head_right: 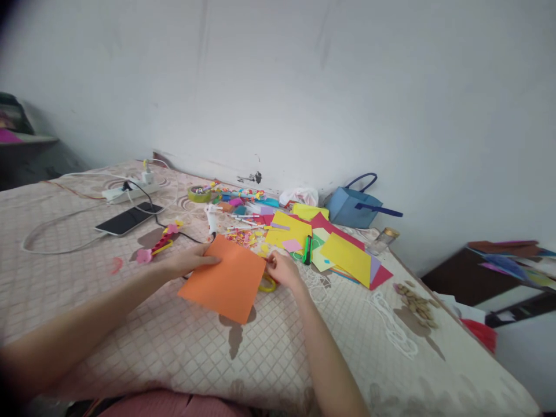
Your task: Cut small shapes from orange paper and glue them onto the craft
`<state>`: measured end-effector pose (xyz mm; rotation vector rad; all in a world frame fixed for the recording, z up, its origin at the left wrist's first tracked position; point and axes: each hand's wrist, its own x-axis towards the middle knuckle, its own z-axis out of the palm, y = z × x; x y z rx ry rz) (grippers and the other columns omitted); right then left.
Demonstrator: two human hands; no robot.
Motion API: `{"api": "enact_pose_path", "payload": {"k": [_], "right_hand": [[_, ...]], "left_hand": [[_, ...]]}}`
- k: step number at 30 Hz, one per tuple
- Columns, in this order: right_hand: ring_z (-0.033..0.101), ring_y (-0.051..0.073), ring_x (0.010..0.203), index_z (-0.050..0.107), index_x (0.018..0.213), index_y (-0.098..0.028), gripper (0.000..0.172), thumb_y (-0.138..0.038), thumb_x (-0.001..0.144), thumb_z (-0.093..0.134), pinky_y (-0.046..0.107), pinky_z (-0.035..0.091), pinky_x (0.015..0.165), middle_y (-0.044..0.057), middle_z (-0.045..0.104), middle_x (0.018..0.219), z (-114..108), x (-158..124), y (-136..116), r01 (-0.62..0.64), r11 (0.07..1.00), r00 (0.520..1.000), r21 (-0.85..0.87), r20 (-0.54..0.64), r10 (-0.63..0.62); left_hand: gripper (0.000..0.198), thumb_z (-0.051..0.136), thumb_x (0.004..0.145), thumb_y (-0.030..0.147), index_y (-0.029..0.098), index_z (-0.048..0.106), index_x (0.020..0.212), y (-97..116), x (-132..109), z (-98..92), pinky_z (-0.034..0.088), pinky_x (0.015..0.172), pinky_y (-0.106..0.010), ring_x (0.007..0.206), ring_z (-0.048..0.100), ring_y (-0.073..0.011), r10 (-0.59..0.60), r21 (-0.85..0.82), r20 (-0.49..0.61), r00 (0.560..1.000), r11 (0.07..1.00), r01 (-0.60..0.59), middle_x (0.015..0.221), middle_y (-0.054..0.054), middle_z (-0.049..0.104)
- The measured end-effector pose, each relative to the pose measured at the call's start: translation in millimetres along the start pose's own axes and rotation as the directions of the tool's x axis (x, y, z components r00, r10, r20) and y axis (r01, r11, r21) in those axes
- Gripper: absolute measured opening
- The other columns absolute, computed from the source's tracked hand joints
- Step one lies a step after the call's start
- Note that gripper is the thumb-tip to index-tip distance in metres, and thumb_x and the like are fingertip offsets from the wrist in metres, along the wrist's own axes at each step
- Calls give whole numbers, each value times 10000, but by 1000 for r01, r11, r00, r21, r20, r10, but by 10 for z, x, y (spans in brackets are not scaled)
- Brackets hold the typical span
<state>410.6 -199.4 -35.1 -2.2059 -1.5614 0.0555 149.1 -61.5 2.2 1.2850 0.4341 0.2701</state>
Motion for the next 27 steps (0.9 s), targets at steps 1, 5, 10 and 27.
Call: {"api": "enact_pose_path", "payload": {"k": [1,5,10,27], "right_hand": [[573,167,628,589,833,-218,178,-317,704,662,243,342,522,-3,636,697,9,-67,-50,16,1000,1000,-4,22,-16],[582,182,692,540,964,-221,302,-291,692,652,242,287,521,33,656,842,29,-201,-194,35,999,999,-2,37,-35],[570,169,650,509,961,-236,294,-308,705,634,240,292,532,-3,637,767,2,-197,-198,27,999,1000,46,-9,-26],[645,192,692,573,1002,-210,414,-513,881,318,301,485,537,54,673,849,24,-101,-287,-37,753,994,657,-54,96]], "left_hand": [[258,713,668,215,159,650,912,1,0,-11,515,595,-260,756,675,-242,-5,-12,3,1000,1000,5,889,-89,717],[290,717,664,236,159,643,933,-27,17,-38,520,594,-265,757,673,-242,-27,5,2,1000,1000,27,899,-99,717],[313,715,675,209,144,643,972,-42,30,-48,520,585,-255,727,677,-232,-41,-42,14,999,998,41,868,-109,718],[256,699,699,257,138,660,921,-29,36,-36,523,631,-284,746,675,-237,-37,-14,68,997,999,38,891,-119,709]]}}
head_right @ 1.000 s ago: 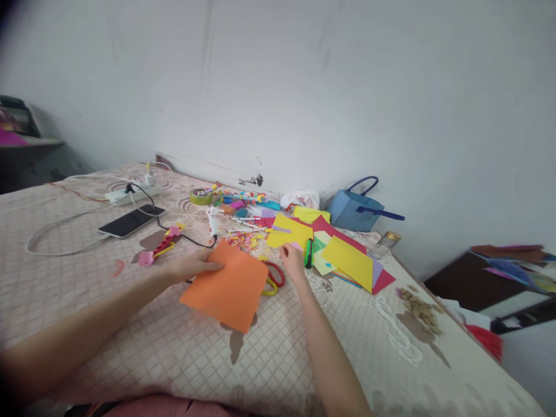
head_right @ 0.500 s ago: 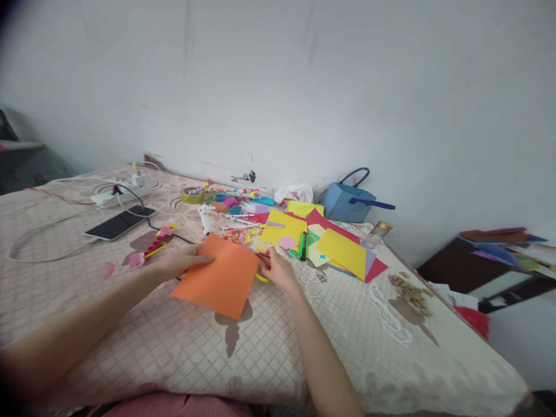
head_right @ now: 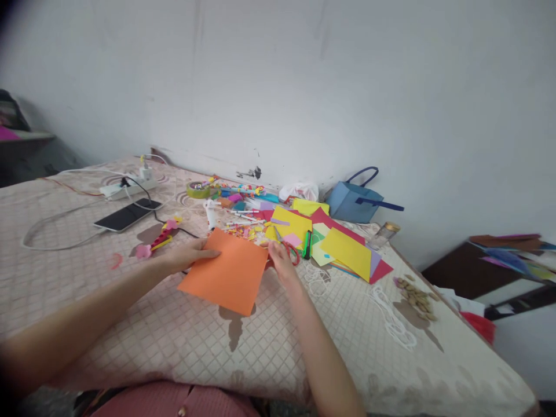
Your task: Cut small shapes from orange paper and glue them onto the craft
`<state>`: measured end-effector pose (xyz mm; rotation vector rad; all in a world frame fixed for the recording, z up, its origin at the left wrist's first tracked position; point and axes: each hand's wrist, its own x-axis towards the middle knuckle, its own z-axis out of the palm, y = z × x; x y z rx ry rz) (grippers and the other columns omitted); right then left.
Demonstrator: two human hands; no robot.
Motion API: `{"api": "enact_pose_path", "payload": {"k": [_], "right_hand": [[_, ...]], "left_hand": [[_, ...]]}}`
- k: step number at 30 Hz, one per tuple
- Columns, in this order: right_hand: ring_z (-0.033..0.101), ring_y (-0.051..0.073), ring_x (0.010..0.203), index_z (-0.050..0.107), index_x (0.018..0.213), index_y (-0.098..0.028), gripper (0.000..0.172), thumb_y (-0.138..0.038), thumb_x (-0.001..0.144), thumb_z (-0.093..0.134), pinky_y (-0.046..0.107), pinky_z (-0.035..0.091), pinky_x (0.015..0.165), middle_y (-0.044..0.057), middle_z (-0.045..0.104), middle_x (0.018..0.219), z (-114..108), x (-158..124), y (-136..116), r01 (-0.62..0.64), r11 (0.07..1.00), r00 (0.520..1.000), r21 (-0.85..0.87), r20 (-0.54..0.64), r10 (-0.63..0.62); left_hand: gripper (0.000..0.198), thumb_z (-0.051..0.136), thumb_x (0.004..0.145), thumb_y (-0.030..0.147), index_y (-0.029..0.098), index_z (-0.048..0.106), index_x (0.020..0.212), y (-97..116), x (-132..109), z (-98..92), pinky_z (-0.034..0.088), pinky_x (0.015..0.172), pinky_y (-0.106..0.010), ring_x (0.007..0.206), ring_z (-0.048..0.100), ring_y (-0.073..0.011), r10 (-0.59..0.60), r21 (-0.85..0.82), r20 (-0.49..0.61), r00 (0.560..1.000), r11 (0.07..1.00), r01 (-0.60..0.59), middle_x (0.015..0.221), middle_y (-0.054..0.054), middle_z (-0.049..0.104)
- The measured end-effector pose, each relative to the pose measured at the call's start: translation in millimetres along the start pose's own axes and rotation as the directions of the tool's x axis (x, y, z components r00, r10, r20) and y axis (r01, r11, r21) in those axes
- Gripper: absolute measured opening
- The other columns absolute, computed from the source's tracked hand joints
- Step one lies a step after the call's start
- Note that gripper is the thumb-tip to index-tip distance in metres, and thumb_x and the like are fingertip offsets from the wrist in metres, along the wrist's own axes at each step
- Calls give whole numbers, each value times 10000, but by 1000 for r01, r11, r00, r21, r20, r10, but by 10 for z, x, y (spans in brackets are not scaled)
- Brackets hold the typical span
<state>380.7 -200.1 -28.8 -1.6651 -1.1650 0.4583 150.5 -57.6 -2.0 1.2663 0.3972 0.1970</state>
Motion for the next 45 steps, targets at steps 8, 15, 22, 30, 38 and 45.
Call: {"api": "enact_pose_path", "payload": {"k": [8,15,22,30,38,45], "right_hand": [[621,175,679,510,1103,-204,445,-365,707,634,273,475,548,22,655,846,28,19,113,-40,968,997,248,-49,54],[632,212,858,474,1196,-244,515,-379,723,628,290,503,630,50,649,1028,-7,35,144,-38,938,989,344,-121,85],[635,197,867,501,1191,-300,403,-380,797,523,304,513,661,25,644,1076,-70,1,32,11,894,1000,448,-26,1],[603,197,969,623,1006,-227,356,-160,682,493,340,482,817,38,649,1069,-113,-39,68,84,914,994,398,33,-106],[552,225,1073,631,1041,-229,405,-177,641,670,367,428,922,52,597,1154,-87,-98,-83,169,964,973,206,121,-197],[601,218,922,672,912,-228,225,-145,737,558,349,488,772,59,635,957,-75,-724,19,177,984,980,13,94,-178]], "left_hand": [[319,692,696,330,171,654,971,-60,80,-62,456,557,-195,805,637,-202,140,123,-195,971,985,-117,842,-43,703],[540,715,656,278,136,519,1140,-77,148,-97,422,496,-184,638,593,-131,214,253,17,977,944,-212,776,-33,648],[653,637,729,280,184,339,1302,-103,182,-114,351,447,-164,503,462,-67,408,344,-48,912,864,-368,626,64,495],[266,601,728,316,132,645,915,-68,144,-62,460,597,-223,773,563,-139,421,414,-31,907,831,-371,1040,-91,615],[494,474,658,117,162,599,1133,17,94,-12,484,756,-271,892,587,-161,424,429,30,905,812,-395,1117,-73,625],[431,557,692,137,177,607,1118,-341,-301,60,492,770,-305,914,595,-201,482,795,53,874,509,-329,1085,-81,630]]}}
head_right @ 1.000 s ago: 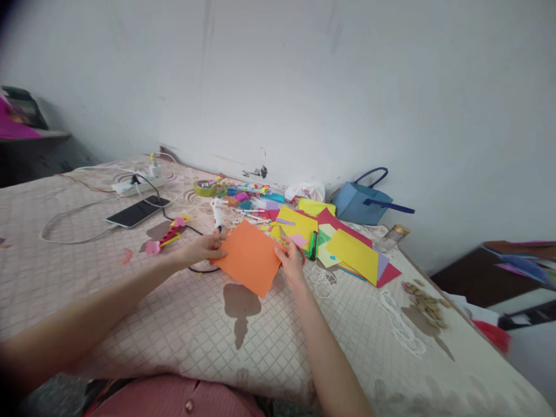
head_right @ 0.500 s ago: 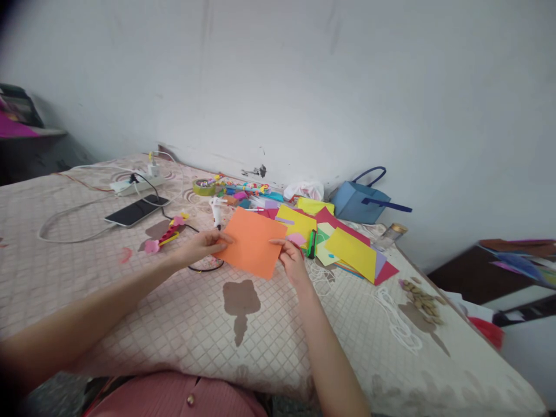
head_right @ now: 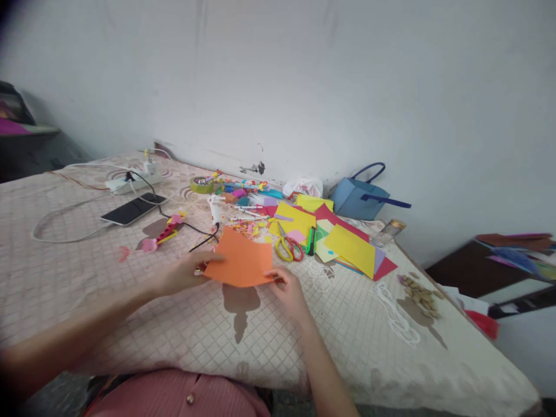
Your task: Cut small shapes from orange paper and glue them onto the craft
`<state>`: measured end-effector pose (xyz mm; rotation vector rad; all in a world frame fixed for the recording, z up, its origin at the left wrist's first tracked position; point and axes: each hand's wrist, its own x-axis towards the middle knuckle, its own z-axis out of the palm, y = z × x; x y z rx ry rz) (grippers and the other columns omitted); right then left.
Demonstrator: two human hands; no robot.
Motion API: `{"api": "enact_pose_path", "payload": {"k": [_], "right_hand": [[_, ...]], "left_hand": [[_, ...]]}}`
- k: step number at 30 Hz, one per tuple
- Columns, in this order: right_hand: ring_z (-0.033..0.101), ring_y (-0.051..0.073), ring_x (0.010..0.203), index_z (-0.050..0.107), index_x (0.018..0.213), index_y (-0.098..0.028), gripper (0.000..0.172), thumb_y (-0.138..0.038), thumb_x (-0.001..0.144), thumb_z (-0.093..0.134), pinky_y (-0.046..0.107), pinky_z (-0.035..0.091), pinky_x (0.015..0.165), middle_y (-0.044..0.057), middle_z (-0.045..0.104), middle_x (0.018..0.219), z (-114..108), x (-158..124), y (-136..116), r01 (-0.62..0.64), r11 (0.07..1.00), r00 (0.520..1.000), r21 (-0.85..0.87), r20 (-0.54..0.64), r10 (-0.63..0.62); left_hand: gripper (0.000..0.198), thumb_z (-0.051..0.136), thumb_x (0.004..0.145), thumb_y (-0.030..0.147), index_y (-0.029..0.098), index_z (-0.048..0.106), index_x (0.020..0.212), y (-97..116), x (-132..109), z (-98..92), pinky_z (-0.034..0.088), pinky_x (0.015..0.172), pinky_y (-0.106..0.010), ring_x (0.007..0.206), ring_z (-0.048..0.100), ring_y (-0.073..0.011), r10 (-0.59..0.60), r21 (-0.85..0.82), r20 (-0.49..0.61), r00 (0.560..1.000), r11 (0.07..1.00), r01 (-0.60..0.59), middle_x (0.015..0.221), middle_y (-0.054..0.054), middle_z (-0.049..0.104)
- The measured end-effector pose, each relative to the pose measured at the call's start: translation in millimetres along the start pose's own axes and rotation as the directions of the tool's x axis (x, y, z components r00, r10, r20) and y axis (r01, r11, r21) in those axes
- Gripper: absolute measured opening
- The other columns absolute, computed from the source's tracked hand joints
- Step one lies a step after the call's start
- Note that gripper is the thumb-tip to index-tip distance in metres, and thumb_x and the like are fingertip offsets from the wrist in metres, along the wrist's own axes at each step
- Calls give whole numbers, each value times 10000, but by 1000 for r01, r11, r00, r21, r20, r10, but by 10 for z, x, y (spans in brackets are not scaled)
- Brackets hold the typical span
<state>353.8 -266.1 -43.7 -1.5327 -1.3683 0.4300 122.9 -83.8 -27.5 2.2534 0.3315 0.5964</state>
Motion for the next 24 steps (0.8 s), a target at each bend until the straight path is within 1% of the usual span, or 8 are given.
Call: {"api": "enact_pose_path", "payload": {"k": [3,8,11,14,16,19,22,24], "right_hand": [[541,220,1051,680,905,-239,218,-136,772,543,381,440,897,72,552,1119,90,-355,-72,11,984,1000,-178,26,-6],[461,233,1164,640,989,-254,259,-116,799,531,426,388,972,78,489,1249,188,-532,-172,72,943,997,-326,46,-60],[515,226,1078,636,915,-241,187,-127,834,511,424,406,940,72,603,1096,205,-494,-209,137,934,990,-329,84,-116],[565,215,942,618,871,-221,128,-184,865,496,382,449,845,65,643,942,209,-457,-251,60,953,998,-298,44,-49],[572,209,896,610,874,-212,113,-226,868,498,348,456,796,61,637,913,217,-430,-274,-17,962,1000,-272,18,22],[571,195,802,593,822,-203,140,-288,869,493,302,448,717,43,622,824,263,-370,-280,-85,961,996,-264,-14,84],[536,172,678,546,733,-199,195,-316,872,475,273,416,628,19,583,708,343,-318,-254,-123,938,992,-325,-72,105],[510,162,630,520,696,-201,204,-314,861,483,264,391,593,6,560,658,394,-304,-236,-133,916,990,-377,-97,104]], "left_hand": [[387,559,698,89,212,629,1058,61,-345,139,494,785,-315,908,591,-195,-3,169,18,1000,986,0,1060,-74,597],[178,543,784,129,197,643,915,163,-565,249,377,980,-433,1238,384,-285,90,346,-116,989,937,-45,1415,-98,333],[124,512,825,152,194,627,840,156,-548,246,359,979,-421,1147,473,-240,133,320,-83,988,942,-100,1197,-76,568],[119,489,845,209,185,605,830,142,-528,242,448,769,-319,794,581,-164,-8,227,-54,998,974,20,808,-24,646],[147,479,845,247,172,590,783,147,-514,254,430,628,-278,658,554,-146,-131,190,-77,988,971,144,716,-15,615],[129,480,826,241,172,579,782,173,-494,295,419,620,-274,678,562,-157,-203,151,-116,972,964,220,739,-21,618],[148,482,810,224,182,577,915,198,-498,342,431,684,-297,769,578,-177,-223,140,-187,957,958,250,859,-41,635],[203,480,805,232,183,564,983,207,-515,362,428,694,-312,779,572,-189,-236,176,-239,942,943,281,845,-43,623]]}}
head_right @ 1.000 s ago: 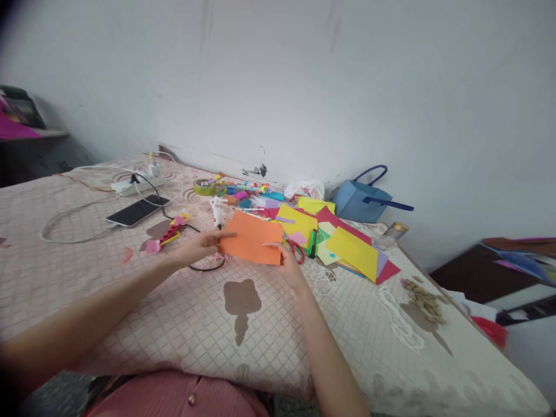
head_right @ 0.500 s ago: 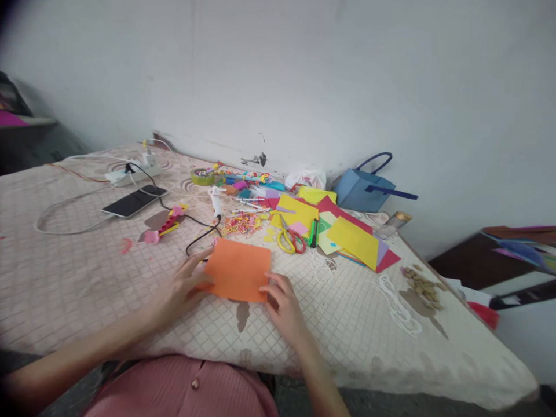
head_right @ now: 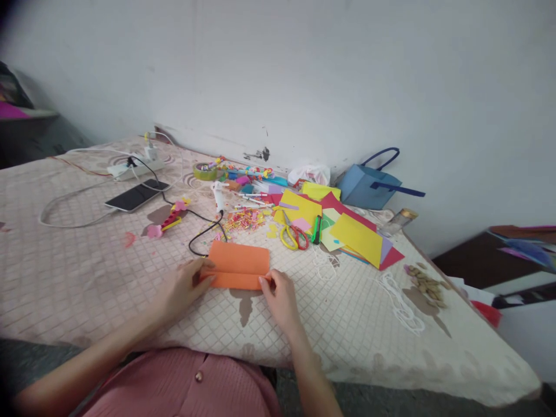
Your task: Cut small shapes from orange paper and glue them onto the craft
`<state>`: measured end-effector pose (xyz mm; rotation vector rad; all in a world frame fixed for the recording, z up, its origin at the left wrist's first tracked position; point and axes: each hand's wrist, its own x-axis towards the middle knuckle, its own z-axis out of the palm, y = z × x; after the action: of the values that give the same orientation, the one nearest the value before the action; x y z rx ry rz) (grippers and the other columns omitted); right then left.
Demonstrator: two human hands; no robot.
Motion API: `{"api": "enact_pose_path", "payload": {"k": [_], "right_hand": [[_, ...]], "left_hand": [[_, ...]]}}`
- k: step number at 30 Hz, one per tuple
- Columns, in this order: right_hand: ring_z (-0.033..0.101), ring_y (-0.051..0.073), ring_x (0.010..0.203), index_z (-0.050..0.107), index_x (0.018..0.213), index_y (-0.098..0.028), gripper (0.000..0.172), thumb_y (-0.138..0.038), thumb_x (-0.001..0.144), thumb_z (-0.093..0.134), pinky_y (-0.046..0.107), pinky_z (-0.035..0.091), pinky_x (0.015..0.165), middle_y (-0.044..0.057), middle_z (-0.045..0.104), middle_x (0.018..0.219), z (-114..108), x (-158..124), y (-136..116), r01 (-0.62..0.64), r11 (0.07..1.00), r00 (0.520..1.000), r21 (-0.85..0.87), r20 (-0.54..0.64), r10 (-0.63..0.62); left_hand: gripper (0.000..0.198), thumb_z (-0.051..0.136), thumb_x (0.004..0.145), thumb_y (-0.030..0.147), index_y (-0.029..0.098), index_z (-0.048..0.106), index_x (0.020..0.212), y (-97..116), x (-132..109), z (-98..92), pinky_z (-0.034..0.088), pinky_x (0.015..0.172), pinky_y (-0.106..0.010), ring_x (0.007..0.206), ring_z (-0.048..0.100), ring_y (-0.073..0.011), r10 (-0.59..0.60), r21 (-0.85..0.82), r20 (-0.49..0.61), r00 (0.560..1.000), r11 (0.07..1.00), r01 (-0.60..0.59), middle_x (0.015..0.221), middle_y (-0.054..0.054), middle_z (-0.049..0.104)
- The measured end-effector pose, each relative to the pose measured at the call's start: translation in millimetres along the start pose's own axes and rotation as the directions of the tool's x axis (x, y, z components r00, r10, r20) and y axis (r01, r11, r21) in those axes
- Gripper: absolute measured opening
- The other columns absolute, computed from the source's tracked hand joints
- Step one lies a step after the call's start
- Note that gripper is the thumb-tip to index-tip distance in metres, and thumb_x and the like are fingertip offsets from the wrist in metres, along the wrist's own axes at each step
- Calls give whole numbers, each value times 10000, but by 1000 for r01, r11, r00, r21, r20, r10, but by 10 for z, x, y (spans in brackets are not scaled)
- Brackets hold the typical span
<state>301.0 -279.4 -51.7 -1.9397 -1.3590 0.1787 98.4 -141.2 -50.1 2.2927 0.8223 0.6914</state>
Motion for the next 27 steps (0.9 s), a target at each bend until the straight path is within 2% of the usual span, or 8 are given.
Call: {"api": "enact_pose_path", "payload": {"k": [6,15,19,23,27], "right_hand": [[483,149,588,497,666,-203,189,-301,820,543,255,345,559,-15,529,615,61,-39,-12,-22,993,999,-118,-39,17],[510,173,625,524,719,-205,160,-323,825,545,269,371,575,8,563,647,120,-106,61,-44,994,995,-105,-92,34],[527,185,633,538,861,-202,122,-317,823,541,283,388,589,10,574,668,145,-127,71,-69,994,989,-82,-134,57],[531,192,629,527,1024,-194,227,-308,827,523,292,394,591,4,571,655,149,-142,54,-71,994,987,-85,-149,58],[534,196,644,525,1074,-185,267,-301,834,509,300,403,607,12,580,674,145,-146,44,-73,991,989,-116,-136,57]], "left_hand": [[252,496,779,239,183,545,1019,-3,-31,-1,402,662,-311,754,554,-199,-30,74,-26,999,997,32,687,-3,562],[276,504,768,223,169,540,1036,12,-24,-11,389,689,-326,772,540,-209,-28,103,-16,999,994,29,661,3,551],[285,515,776,241,174,542,1052,16,-37,-19,380,718,-344,807,540,-222,-19,139,-28,999,990,23,679,-4,573],[303,532,784,265,188,533,1077,17,-48,-22,364,761,-369,838,543,-235,-8,210,-53,999,977,19,702,-9,600],[313,529,793,274,196,519,1096,13,-55,-28,358,763,-363,830,550,-229,-13,232,-39,999,972,22,700,-2,602]]}}
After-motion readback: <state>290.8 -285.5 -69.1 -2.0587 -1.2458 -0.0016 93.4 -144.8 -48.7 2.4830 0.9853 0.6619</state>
